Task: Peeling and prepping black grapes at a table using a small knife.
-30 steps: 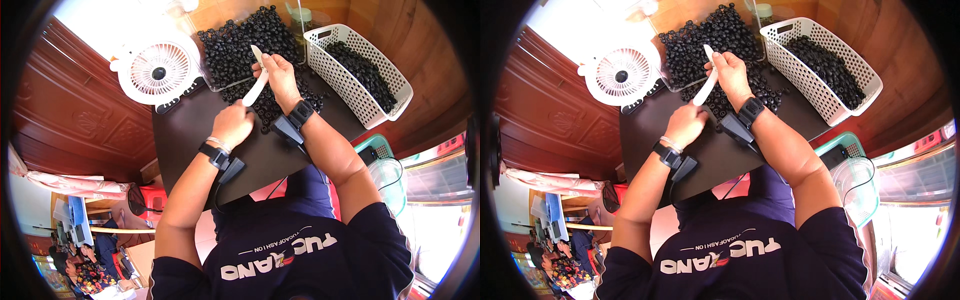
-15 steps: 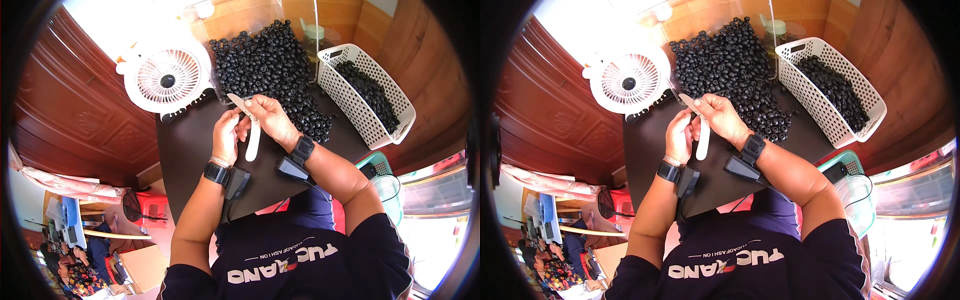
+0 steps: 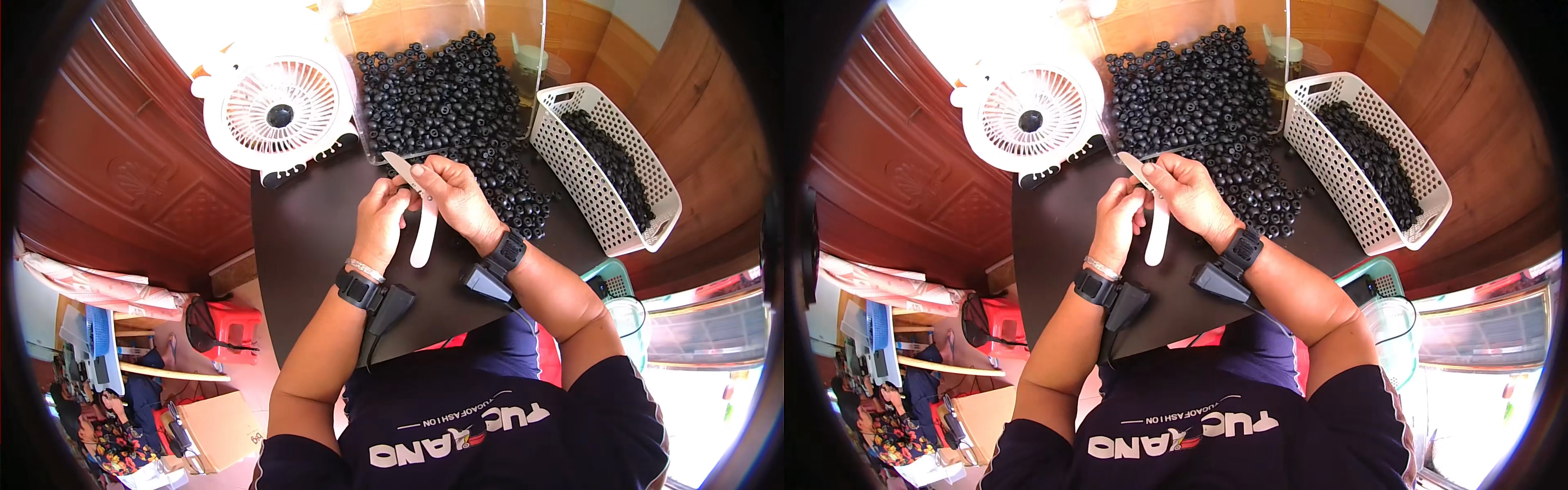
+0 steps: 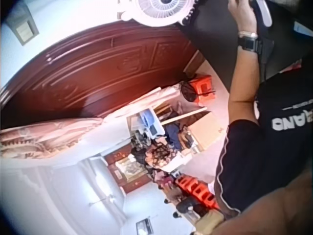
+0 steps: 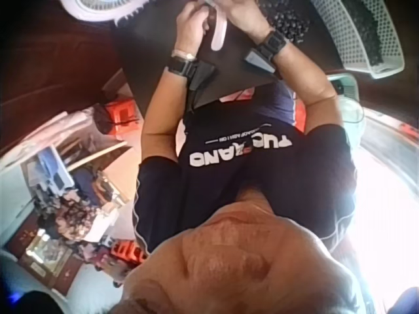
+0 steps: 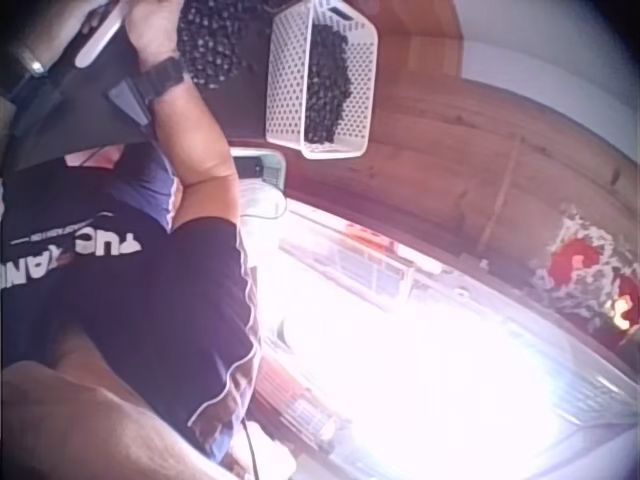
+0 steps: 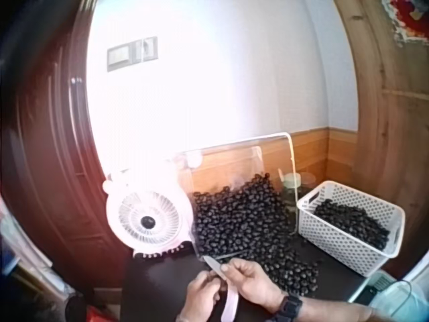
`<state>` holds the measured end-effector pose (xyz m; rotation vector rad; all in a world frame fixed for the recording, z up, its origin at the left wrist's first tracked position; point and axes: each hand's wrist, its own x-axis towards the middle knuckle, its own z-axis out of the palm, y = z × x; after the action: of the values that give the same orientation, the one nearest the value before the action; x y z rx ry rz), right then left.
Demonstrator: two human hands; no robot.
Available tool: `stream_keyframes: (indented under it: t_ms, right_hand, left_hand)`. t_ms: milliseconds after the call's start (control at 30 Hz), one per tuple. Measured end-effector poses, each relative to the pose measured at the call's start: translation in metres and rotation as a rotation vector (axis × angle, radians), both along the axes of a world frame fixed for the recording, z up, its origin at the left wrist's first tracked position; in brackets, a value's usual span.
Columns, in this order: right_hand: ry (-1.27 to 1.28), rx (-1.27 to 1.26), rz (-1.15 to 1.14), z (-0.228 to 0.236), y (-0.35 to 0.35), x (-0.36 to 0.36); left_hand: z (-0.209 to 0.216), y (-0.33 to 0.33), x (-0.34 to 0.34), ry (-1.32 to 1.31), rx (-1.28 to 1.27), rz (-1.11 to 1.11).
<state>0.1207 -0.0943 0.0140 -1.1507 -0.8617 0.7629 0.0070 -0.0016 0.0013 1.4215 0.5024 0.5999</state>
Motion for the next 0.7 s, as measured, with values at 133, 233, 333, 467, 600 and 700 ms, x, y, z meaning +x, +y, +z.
stream_keyframes:
  t_ms: [133,233,333,467,600,700]
  right_hand:
    - [-0.03,0.002,-0.003,0.0,-0.001,0.0]
    - [0.009,0.024,0.036,0.008,-0.004,-0.006]
    - [0.028,0.068,0.049,0.012,-0.005,-0.011]
    - [0.036,0.078,0.064,0.012,-0.005,-0.015]
    - [0.043,0.097,0.072,0.013,-0.007,-0.013]
    - [0.104,0.071,0.113,0.013,-0.008,-0.013]
  left_hand:
    - [0.0,0.0,-0.001,0.053,0.008,-0.02]
    - [-0.006,0.004,-0.004,-0.007,-0.104,-0.06]
    - [-0.01,0.004,-0.005,-0.129,-0.208,-0.09]
    - [-0.008,0.003,-0.007,-0.155,-0.218,-0.058]
    - [-0.005,-0.002,-0.003,-0.127,-0.212,-0.001]
    - [-0.01,0.002,-0.006,-0.226,-0.388,-0.079]
